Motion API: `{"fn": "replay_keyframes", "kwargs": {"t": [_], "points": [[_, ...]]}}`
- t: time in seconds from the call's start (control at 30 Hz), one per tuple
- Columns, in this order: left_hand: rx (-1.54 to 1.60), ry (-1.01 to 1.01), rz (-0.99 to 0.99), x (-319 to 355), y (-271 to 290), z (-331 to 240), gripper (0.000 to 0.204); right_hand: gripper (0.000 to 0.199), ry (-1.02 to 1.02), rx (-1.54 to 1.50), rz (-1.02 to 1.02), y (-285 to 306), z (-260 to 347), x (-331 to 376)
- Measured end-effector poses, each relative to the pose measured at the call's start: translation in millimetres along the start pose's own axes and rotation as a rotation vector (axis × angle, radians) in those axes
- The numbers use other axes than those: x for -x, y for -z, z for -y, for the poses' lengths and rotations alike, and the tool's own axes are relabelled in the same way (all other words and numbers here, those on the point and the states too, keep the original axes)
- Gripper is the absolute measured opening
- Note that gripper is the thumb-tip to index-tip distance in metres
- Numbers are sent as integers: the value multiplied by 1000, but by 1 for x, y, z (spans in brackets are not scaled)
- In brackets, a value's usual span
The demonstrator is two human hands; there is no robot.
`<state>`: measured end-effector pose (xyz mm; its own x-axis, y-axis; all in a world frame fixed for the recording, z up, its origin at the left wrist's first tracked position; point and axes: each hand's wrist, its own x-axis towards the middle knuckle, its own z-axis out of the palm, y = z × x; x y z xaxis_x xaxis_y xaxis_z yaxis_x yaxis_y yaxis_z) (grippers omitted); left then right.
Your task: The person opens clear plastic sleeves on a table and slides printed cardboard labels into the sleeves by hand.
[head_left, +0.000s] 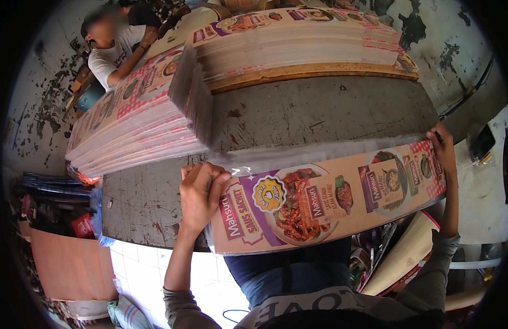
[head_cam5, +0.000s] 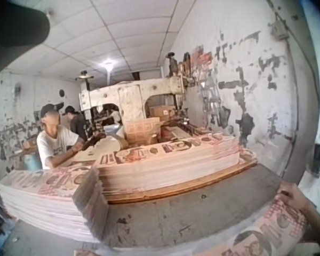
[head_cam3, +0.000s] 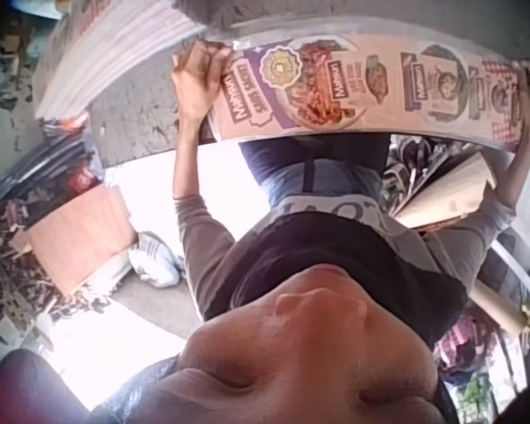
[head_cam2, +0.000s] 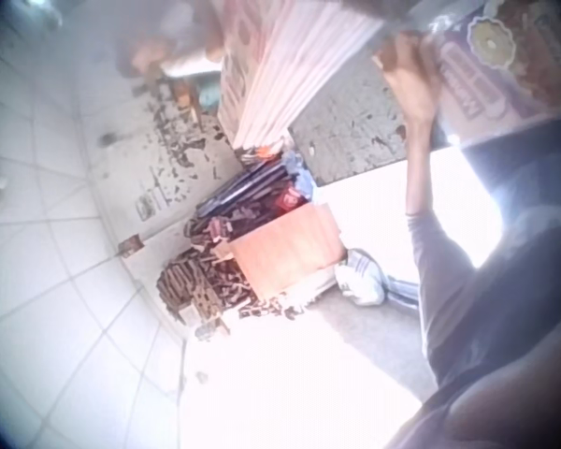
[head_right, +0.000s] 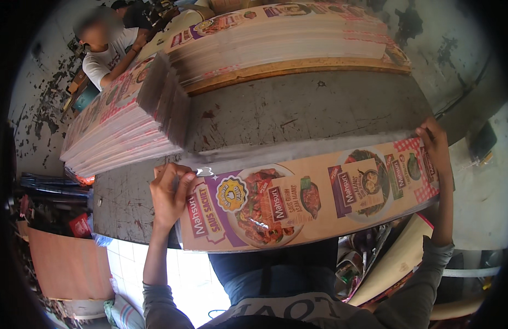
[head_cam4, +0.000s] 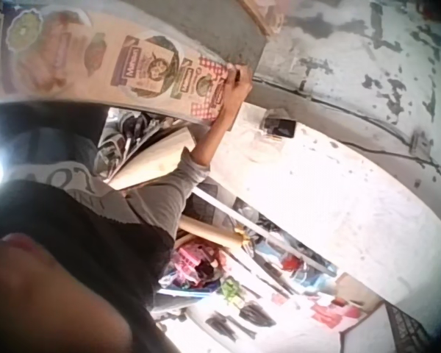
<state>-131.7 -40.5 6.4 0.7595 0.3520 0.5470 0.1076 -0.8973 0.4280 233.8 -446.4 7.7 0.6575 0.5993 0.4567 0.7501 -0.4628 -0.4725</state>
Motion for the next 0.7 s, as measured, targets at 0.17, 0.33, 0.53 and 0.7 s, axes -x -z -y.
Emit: {"fn": "replay_keyframes", "kwargs": {"t": [0.17,0.33,0.53,0.7], "points": [[-3,0,-30,1,-1,1,13,15,-55,65,10,1,8,-2],[61,80,-10,3,-1,4,17,16,-118,109,22,9,-3,-1],[27,83,-11,4,0,3,17,17,-9,39,21,14,-16,0],[-26,84,26,1,2,0,13,21,-15,-49,-8,10,-24,1]]}}
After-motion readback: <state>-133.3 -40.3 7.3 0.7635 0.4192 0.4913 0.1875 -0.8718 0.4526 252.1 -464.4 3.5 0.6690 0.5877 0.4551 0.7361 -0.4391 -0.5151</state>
